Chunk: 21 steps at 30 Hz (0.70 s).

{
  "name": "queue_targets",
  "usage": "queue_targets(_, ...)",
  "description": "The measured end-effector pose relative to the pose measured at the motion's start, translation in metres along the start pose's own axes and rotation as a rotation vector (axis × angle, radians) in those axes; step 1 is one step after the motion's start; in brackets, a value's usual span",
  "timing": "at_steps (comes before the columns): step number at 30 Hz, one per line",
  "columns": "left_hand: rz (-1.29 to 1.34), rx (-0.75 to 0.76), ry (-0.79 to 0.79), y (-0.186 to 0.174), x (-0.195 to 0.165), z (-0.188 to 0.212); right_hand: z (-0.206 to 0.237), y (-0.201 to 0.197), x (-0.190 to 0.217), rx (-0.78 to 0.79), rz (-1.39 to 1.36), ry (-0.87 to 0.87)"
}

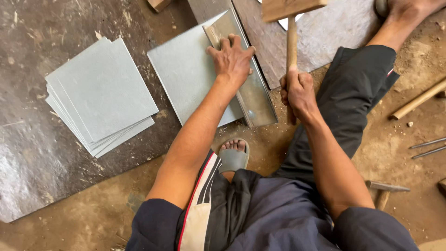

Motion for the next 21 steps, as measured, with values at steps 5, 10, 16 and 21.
queue_targets(5, -0.020, 0.065, -0.017, 0.001, 0.000, -0.002, -0.020, 0.021, 0.007, 0.134, 0.165, 0.051)
queue_targets(10, 0.012, 0.036, -0.016, 0.002, 0.002, 0.001, -0.028, 0.028, 0.011, 0.098, 0.140, 0.044)
queue_targets(16, 0.017, 0.007, -0.014, 0.001, 0.004, 0.001, -0.038, 0.028, 0.026, 0.047, 0.215, -0.077)
queue_targets(21, 0.014, -0.012, -0.007, 0.003, 0.003, -0.001, -0.017, 0.021, 0.021, 0.001, 0.240, -0.038)
Point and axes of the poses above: each hand's wrist, its own z-axis away from the middle knuckle, its own y-axis out of the palm, x = y × z, the point moved 5 cm from there along -z, towards the middle knuckle, and after that the axes turned 1 degree about -y, right-handed, at the moved point
